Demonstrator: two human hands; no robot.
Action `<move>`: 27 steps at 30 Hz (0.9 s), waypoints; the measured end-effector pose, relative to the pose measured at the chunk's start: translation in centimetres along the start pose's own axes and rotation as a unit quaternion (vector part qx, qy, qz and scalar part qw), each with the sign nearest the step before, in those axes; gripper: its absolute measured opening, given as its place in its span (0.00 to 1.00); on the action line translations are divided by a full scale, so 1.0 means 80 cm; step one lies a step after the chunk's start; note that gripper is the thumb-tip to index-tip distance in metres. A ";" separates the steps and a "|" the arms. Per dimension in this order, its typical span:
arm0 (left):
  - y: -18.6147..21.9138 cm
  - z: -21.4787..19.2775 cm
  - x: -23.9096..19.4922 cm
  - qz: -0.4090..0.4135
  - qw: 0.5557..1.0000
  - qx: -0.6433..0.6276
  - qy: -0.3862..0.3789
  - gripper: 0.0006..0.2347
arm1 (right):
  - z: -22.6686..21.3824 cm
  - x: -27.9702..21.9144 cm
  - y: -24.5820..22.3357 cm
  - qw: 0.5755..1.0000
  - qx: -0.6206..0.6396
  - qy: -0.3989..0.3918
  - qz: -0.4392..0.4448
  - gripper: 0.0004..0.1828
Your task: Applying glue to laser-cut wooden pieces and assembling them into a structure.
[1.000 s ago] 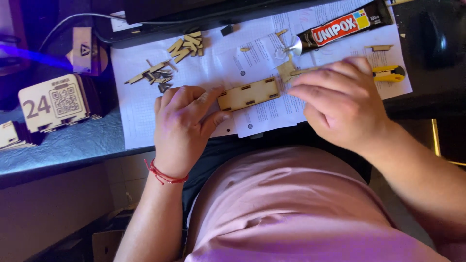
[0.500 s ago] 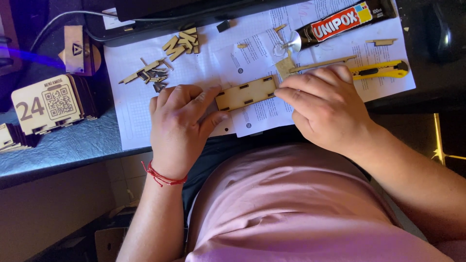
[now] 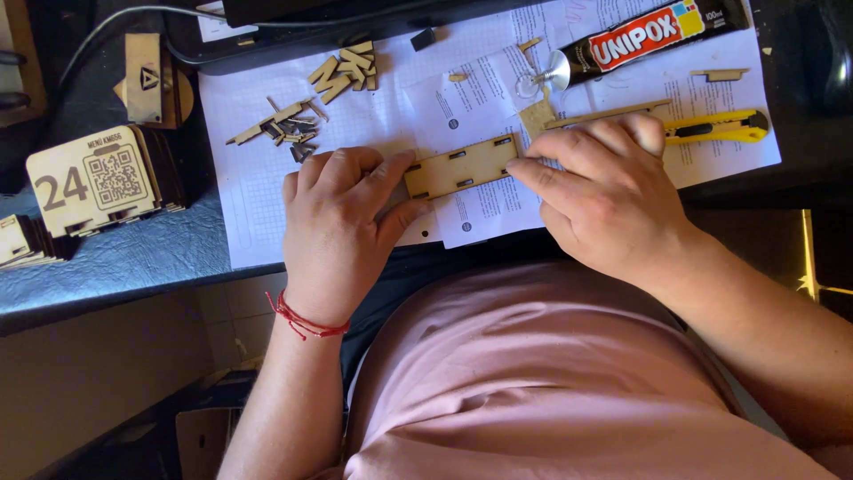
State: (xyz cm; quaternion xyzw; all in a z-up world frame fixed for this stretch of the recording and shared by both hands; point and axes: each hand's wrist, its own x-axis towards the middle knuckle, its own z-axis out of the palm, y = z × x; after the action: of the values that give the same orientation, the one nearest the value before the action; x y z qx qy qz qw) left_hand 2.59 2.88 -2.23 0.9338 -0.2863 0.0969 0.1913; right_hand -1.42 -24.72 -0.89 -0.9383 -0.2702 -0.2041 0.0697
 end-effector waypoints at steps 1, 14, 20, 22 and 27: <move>0.000 0.000 0.000 -0.001 1.000 -0.001 -0.004 0.19 | 0.000 -0.001 0.000 1.000 -0.003 -0.001 -0.001 0.20; 0.006 -0.005 0.003 -0.004 1.000 -0.008 0.012 0.18 | 0.002 -0.002 0.000 1.000 -0.002 0.009 0.000 0.20; 0.016 -0.015 0.015 -0.033 0.999 -0.042 -0.005 0.17 | 0.000 0.000 -0.002 0.999 -0.032 0.008 -0.005 0.19; 0.018 -0.018 0.023 -0.055 0.996 -0.063 -0.038 0.16 | -0.002 0.001 -0.002 1.000 -0.011 0.010 -0.006 0.19; 0.013 -0.009 0.019 -0.067 0.990 -0.110 -0.054 0.14 | -0.006 0.007 0.002 0.991 0.124 0.042 0.021 0.11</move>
State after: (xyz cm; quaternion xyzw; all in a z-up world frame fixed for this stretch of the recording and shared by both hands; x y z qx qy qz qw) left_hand 3.14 1.62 -0.82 0.9279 -0.2420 0.0014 0.2837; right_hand -1.04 -24.68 -0.20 -0.9184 -0.2708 -0.2070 0.2007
